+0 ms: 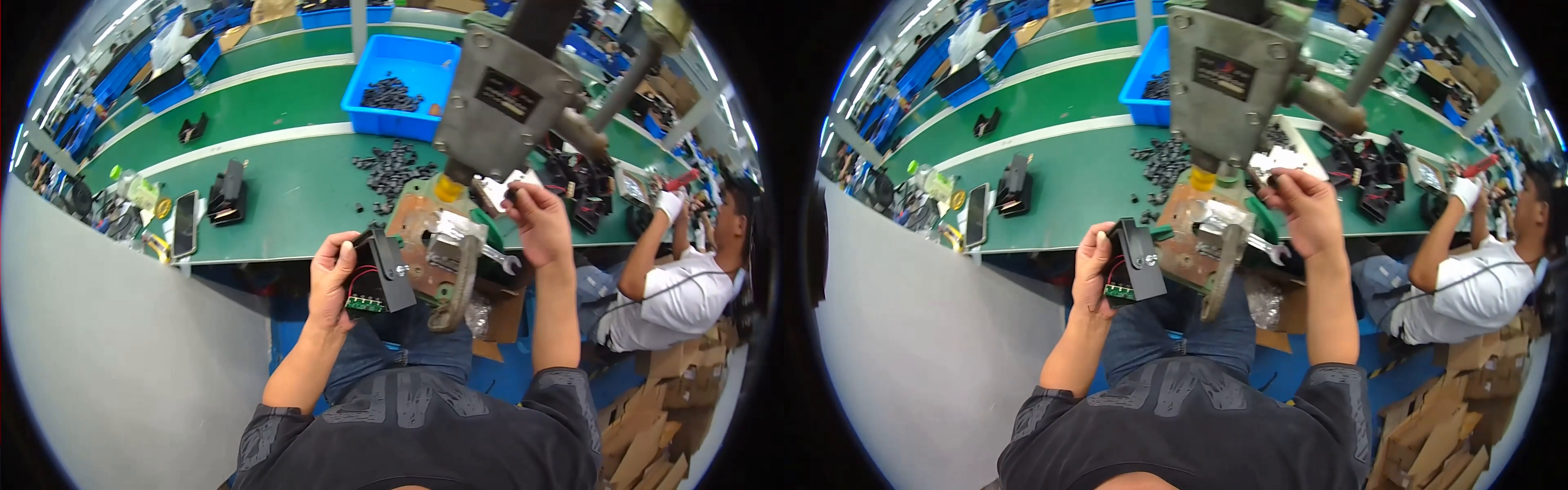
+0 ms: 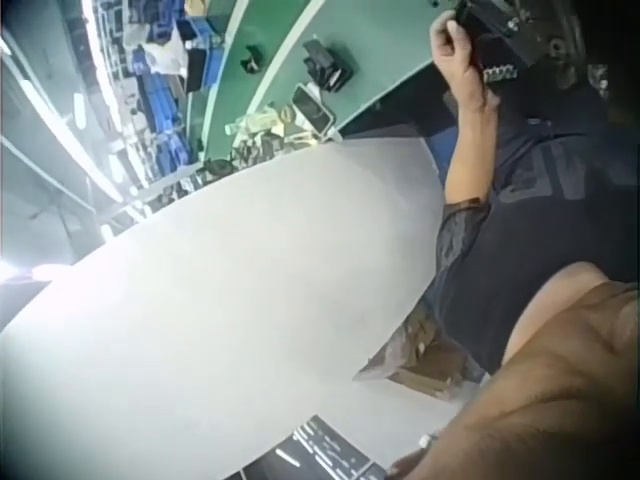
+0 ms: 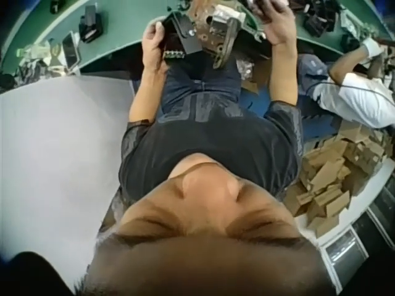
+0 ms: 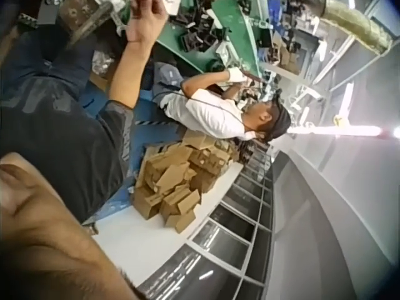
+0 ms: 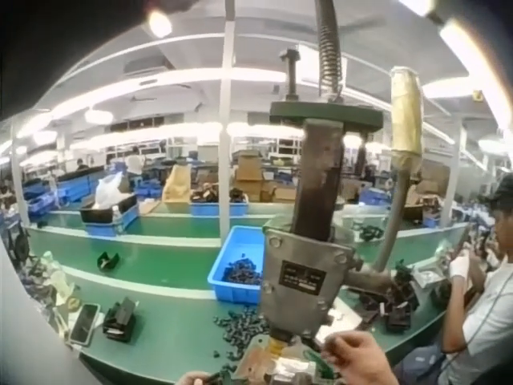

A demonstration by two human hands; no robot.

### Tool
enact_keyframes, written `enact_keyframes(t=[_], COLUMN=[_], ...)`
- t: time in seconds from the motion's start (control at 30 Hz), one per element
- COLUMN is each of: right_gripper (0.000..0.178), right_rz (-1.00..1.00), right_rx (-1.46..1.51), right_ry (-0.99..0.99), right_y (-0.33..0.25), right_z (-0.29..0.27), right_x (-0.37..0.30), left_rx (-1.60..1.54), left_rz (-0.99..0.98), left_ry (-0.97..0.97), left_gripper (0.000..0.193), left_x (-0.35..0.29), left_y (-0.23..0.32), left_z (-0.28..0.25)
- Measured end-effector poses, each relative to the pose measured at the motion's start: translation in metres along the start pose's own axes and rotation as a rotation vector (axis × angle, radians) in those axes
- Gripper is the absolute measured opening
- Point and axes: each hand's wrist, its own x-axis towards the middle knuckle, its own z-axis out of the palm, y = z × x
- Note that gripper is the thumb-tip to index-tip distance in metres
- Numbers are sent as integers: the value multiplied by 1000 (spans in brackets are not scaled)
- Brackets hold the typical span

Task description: Assembling small electronic components using a manual press machine on an industrial production line.

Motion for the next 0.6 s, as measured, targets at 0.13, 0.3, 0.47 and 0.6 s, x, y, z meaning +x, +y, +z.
enact_keyframes(t=[0.13, 0.3, 0.47, 0.6], right_gripper=[16, 16, 16, 15], right_rz=[51, 60, 32, -47], right_rx=[168, 262, 227, 143], right_ry=[-149, -296, -321, -292], right_y=[-3, 0, 2, 2], right_z=[28, 43, 54, 59], right_x=[-48, -73, -83, -87], left_rx=[49, 144, 169, 162], left_rz=[20, 11, -9, -16], left_ry=[-7, -18, -11, 2], left_gripper=[23, 20, 21, 21], left_x=[-2, -9, -14, -16], left_y=[1, 3, 5, 5], left_z=[33, 62, 72, 75])
